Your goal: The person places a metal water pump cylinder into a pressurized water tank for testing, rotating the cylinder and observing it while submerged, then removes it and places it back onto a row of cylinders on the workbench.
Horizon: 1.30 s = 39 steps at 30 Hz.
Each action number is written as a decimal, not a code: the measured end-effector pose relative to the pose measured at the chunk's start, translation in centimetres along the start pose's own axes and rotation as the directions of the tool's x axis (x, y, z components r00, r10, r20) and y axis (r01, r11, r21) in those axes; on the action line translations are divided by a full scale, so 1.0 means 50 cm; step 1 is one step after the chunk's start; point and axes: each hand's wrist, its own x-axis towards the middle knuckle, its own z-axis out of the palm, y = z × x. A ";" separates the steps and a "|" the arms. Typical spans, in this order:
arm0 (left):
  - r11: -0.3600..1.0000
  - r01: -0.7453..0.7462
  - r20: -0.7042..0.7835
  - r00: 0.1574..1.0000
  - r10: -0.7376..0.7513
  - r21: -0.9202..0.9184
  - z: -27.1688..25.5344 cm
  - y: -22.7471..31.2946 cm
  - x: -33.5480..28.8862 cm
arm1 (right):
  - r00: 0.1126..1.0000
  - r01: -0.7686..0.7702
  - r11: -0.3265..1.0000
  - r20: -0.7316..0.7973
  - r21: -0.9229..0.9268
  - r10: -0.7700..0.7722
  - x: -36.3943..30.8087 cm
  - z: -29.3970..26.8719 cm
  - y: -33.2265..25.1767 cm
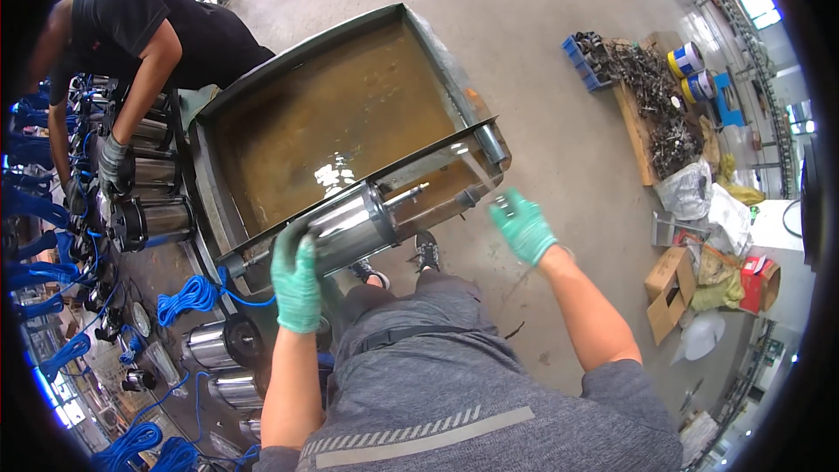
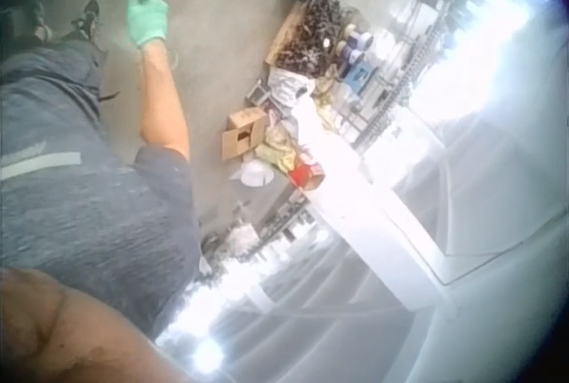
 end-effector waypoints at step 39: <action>-0.190 -0.112 0.035 0.928 -0.372 0.975 -0.369 -0.144 -0.058 | 0.941 -0.246 0.938 0.294 0.245 0.170 -0.063 -0.164 -0.010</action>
